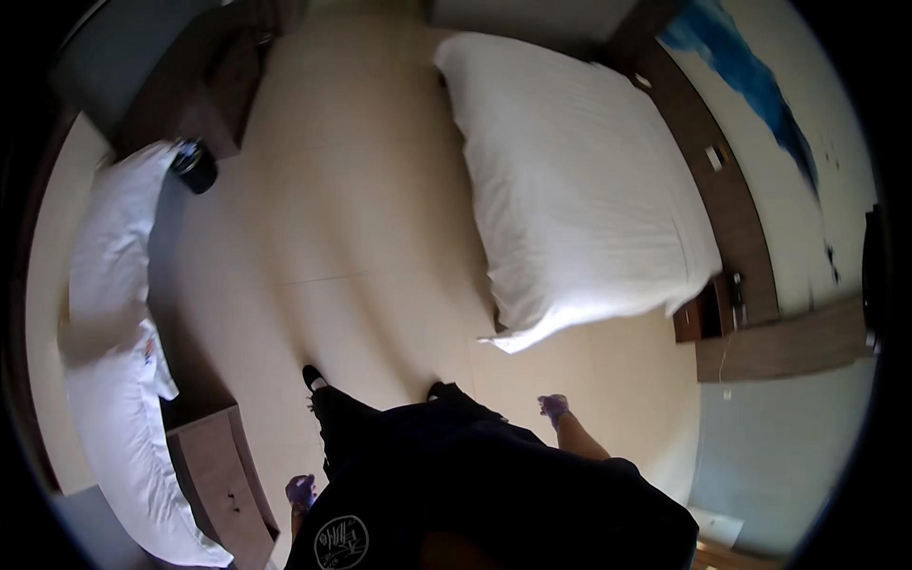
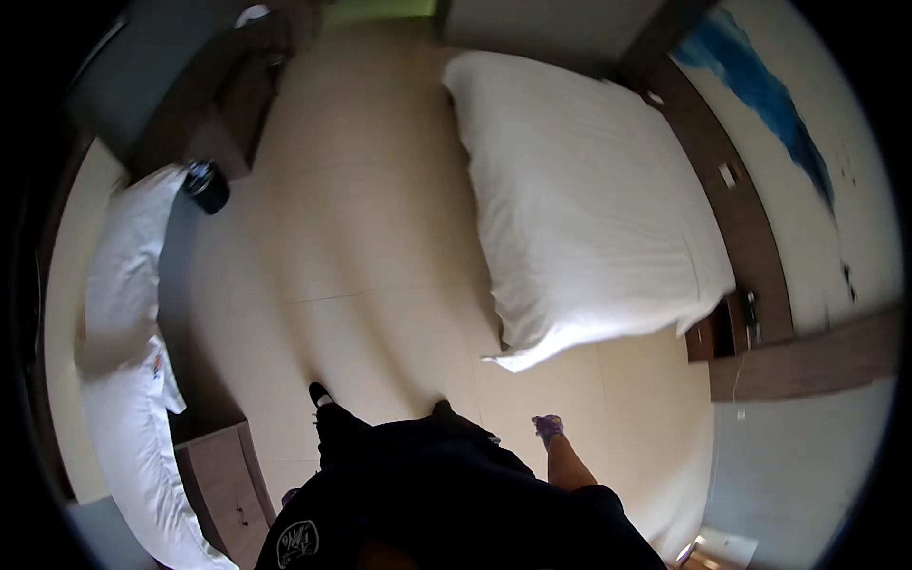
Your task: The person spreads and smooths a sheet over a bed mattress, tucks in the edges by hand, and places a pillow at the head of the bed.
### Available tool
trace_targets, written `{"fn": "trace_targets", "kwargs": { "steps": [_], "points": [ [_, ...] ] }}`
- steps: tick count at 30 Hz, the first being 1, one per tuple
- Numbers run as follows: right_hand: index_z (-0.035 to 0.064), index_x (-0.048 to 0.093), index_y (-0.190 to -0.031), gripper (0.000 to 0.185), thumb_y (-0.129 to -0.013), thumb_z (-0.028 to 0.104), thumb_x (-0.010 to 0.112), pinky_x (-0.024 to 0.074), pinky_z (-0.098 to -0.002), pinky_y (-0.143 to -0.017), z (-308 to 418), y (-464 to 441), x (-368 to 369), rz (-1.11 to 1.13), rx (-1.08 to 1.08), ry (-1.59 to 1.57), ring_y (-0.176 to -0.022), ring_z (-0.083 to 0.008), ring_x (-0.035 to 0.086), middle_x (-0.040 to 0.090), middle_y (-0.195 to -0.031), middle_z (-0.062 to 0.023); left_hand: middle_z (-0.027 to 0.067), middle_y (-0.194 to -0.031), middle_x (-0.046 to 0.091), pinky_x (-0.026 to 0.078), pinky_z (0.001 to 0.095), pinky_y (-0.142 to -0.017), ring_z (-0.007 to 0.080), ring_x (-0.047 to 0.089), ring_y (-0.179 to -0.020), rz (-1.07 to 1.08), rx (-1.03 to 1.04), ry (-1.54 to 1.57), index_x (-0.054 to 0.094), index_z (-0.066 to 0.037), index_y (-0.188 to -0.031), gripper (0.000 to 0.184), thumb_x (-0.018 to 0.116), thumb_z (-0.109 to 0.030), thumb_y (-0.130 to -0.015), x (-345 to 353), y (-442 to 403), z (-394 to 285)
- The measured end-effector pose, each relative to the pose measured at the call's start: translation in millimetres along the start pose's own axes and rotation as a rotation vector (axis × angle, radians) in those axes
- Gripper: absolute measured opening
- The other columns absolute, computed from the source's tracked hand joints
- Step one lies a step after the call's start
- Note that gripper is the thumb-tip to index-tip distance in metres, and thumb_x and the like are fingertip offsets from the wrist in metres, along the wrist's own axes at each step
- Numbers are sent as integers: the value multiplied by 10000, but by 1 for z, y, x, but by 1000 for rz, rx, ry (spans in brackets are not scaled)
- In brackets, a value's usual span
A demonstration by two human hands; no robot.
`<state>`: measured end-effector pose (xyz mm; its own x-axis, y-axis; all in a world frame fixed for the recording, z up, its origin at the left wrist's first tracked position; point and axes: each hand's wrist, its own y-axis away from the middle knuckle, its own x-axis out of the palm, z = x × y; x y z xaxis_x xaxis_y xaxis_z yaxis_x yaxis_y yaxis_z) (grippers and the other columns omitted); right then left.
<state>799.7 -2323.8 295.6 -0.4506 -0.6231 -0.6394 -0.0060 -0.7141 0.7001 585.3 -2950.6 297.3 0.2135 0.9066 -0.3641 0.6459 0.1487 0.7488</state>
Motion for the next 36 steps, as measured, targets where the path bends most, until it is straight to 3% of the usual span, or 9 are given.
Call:
{"fn": "trace_targets", "kwargs": {
  "steps": [3,9,14,19,21,23,28,31,36],
  "points": [
    [19,551,-680,161,-731,171,560,391,-272,-390,93,13,50,255,-388,26,-455,-154,491,514,-566,-40,47,-596,515,419,275,-457,143,486,-514,-116,20,185,537,-6,-751,234,646,-188,-651,-29,31,-76],
    [84,512,-679,165,-741,226,566,300,-242,-328,236,120,170,381,-247,208,-433,-113,475,489,-563,-5,43,-643,547,401,285,-530,123,483,-582,-386,314,-63,567,13,-760,312,609,-288,-690,-143,-26,-146],
    [3,537,-864,320,-728,284,609,418,-244,-476,306,143,234,642,-438,349,-631,-153,569,568,-728,-67,10,-649,543,418,243,-534,100,521,-602,-525,247,282,568,-16,-810,309,620,-297,-694,-206,-10,-212],
    [-4,529,-733,350,-720,342,578,432,-282,-455,362,177,248,556,-856,871,-502,-148,525,544,-628,-59,51,-663,514,425,285,-541,159,523,-622,-675,-56,1213,537,-42,-859,432,617,-428,-683,-219,-22,-204],
    [30,512,-690,328,-735,353,550,397,-282,-406,346,110,243,468,-379,471,-481,-153,508,513,-610,-51,75,-762,496,423,315,-610,182,504,-712,-557,7,1448,490,-67,-859,463,623,-464,-659,-229,-42,-155],
    [41,509,-690,303,-737,338,553,382,-277,-390,364,120,218,431,-426,490,-465,-150,495,504,-602,-47,111,-855,468,420,369,-725,238,480,-771,-446,46,1713,387,-103,-764,525,634,-537,-605,-234,-47,-125],
    [90,499,-698,191,-746,261,569,318,-242,-330,388,187,192,361,-519,328,-401,-130,442,466,-570,-27,152,-1166,357,366,405,-824,272,418,-972,-545,-57,2096,335,-45,-1145,905,637,-616,-510,-276,-57,-123],
    [86,506,-717,183,-749,253,573,333,-233,-348,349,219,205,254,-423,121,-446,-117,473,491,-587,-19,13,-1026,528,438,425,-692,244,499,-890,-343,417,1989,503,-200,-1017,504,549,-544,-651,-293,-84,-78],
    [33,570,-881,295,-736,289,583,435,-260,-468,242,275,248,501,-365,428,-559,-155,552,587,-720,-68,101,-935,551,408,462,-790,298,512,-868,-610,276,2044,530,-61,-938,396,565,-181,-562,-335,-78,-81]
  ]
}}
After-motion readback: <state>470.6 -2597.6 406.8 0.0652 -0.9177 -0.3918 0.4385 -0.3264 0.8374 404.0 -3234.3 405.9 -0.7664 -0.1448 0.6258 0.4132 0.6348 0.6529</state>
